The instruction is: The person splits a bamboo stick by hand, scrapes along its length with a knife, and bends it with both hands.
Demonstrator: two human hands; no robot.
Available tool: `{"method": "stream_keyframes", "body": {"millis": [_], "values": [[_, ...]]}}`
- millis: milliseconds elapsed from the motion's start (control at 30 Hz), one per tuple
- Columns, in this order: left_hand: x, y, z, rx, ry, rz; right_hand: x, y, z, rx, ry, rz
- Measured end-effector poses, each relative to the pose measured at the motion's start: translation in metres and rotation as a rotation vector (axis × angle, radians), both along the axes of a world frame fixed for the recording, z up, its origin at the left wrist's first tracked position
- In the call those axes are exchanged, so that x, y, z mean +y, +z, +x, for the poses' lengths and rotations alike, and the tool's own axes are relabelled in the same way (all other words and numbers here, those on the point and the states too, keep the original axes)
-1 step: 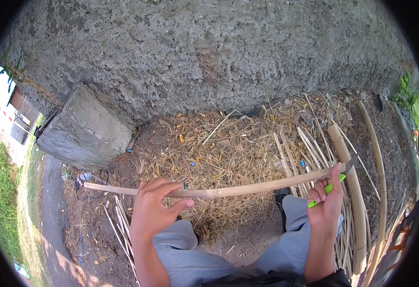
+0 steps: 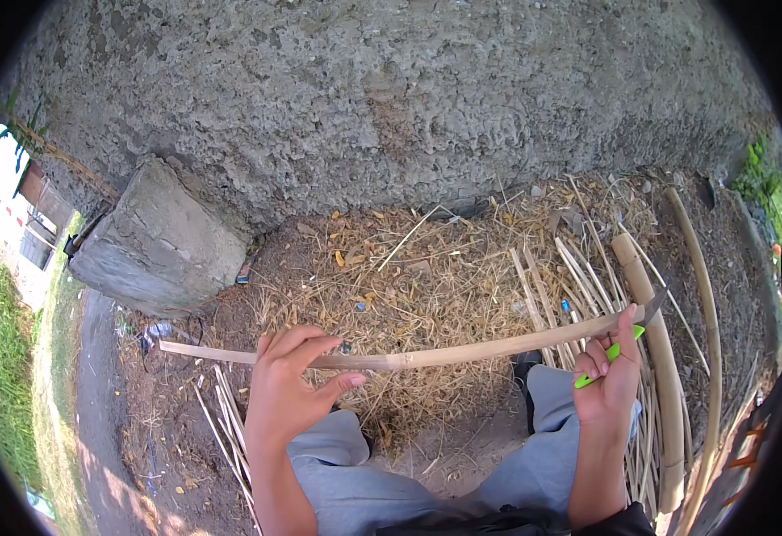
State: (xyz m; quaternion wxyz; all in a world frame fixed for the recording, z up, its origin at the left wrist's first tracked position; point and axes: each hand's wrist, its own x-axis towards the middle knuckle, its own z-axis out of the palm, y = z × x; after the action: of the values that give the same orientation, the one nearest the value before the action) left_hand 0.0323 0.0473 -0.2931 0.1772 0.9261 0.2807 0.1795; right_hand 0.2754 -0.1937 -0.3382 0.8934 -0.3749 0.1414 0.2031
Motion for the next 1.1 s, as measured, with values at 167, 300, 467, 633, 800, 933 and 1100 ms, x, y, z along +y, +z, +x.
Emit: {"method": "stream_keyframes", "body": {"millis": [167,300,467,633,800,933,1100], "values": [[-0.010,-0.004,0.012,-0.100,-0.092,0.114,0.000,-0.007,0.001,0.005,-0.005,-0.036],[-0.020,-0.010,0.017,-0.025,-0.236,-0.110,0.003,-0.010,0.002,0.012,-0.031,-0.068],[-0.025,-0.011,0.019,0.126,-0.319,-0.383,0.002,-0.017,0.006,-0.002,-0.063,-0.059],[-0.028,-0.015,0.019,0.068,-0.351,-0.431,0.002,-0.007,0.004,-0.020,-0.076,-0.081],[-0.031,-0.009,0.019,-0.059,-0.365,-0.416,0.003,-0.007,0.005,-0.012,-0.129,-0.061],[-0.030,-0.011,0.021,-0.095,-0.407,-0.411,-0.004,-0.015,0.010,-0.041,-0.133,-0.049],[-0.035,-0.014,0.023,-0.113,-0.357,-0.435,0.000,-0.017,0.009,-0.033,-0.200,0.017]]}}
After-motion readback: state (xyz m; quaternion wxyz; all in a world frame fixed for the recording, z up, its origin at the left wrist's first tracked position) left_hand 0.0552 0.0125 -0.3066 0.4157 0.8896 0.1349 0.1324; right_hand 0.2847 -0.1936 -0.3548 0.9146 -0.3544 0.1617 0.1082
